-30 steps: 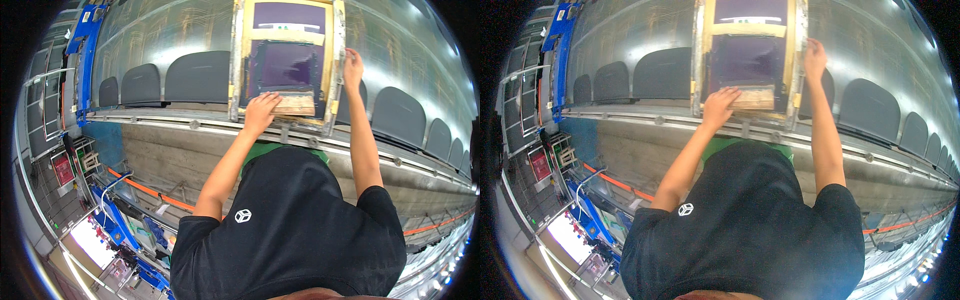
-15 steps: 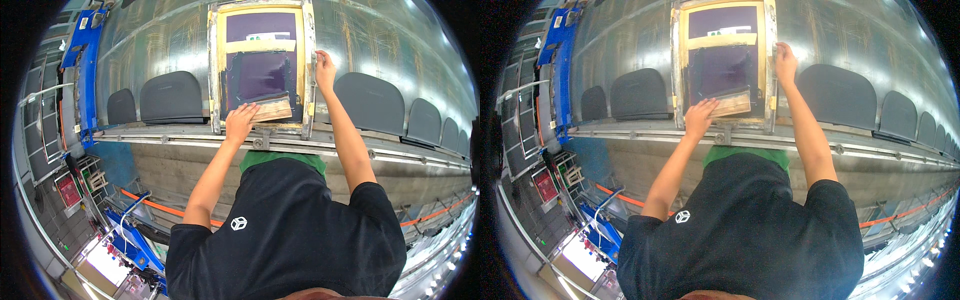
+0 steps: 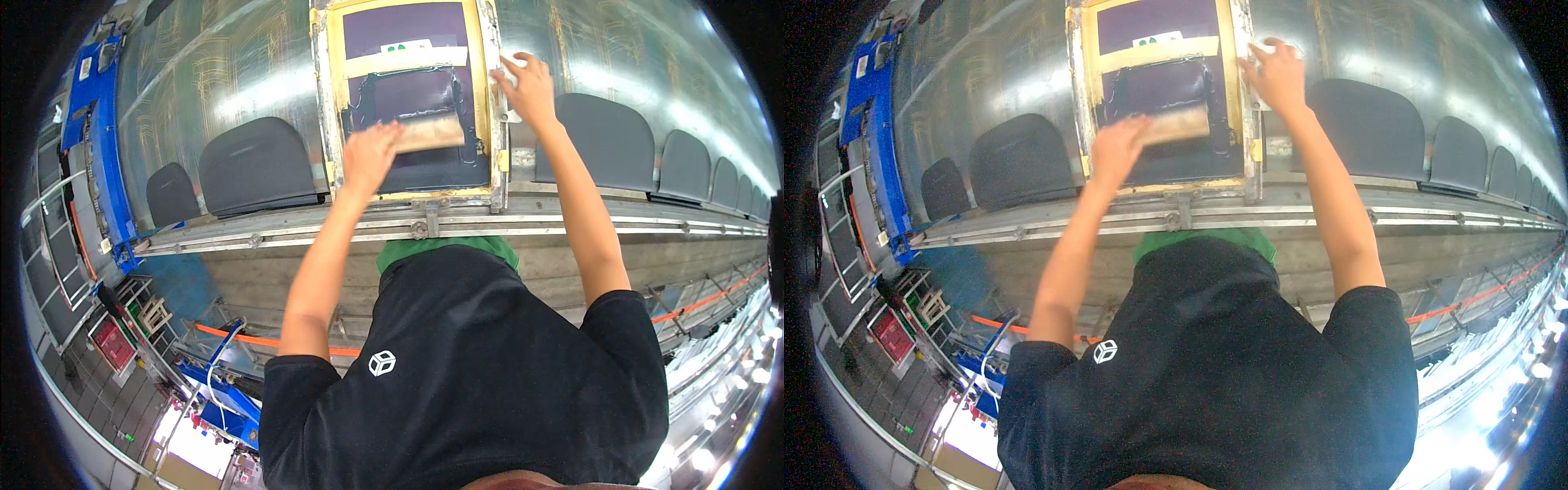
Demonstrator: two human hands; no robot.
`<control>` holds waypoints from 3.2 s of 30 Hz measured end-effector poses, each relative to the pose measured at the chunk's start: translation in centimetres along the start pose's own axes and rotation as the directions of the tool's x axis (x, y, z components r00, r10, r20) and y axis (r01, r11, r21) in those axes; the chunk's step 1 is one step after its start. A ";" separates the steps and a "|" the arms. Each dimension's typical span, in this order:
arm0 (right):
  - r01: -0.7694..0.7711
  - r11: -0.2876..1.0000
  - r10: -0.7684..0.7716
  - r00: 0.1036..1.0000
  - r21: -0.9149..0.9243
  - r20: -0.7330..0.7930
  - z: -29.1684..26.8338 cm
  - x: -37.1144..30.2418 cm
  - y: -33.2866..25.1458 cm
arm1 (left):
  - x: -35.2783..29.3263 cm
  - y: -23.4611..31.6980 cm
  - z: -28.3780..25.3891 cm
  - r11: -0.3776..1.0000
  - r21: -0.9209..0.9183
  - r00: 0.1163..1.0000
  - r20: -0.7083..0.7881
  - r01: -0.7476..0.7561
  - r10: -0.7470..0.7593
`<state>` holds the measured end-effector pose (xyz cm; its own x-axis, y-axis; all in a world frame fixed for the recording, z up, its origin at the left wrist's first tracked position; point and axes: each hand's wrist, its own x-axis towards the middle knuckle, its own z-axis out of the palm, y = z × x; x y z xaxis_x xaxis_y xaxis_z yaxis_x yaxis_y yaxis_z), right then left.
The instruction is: The person uses a squeegee to spread dark ink across a screen printing frame held on a rail. They repeatedly pull the squeegee across the mesh, then lift the frame, walk to a table, pour liquid from a bottle onto the squeegee, and return to continue screening.
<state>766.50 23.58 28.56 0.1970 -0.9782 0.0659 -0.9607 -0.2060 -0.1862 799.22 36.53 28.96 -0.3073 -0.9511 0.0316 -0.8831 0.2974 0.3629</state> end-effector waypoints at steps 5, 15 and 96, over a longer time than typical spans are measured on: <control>0.159 0.924 -0.279 0.902 0.349 0.328 -4.1 1.9 -8.1 | 9.7 -1.7 -4.4 0.980 -0.090 0.966 0.202 0.179 -0.158; 0.102 0.895 -0.251 0.920 0.434 0.301 0.4 -12.1 -9.8 | -2.5 0.5 0.6 1.000 0.018 0.992 0.123 -0.007 0.005; -0.280 0.710 0.409 0.911 0.647 -0.055 14.0 4.6 -39.1 | -26.0 -31.8 -11.8 0.998 0.049 0.998 0.049 -0.047 0.045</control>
<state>807.73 26.81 22.43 -0.2241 -0.9739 0.0374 -0.6104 0.1103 -0.7844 839.46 50.78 27.57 -0.3635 -0.9316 0.0027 -0.8839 0.3458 0.3150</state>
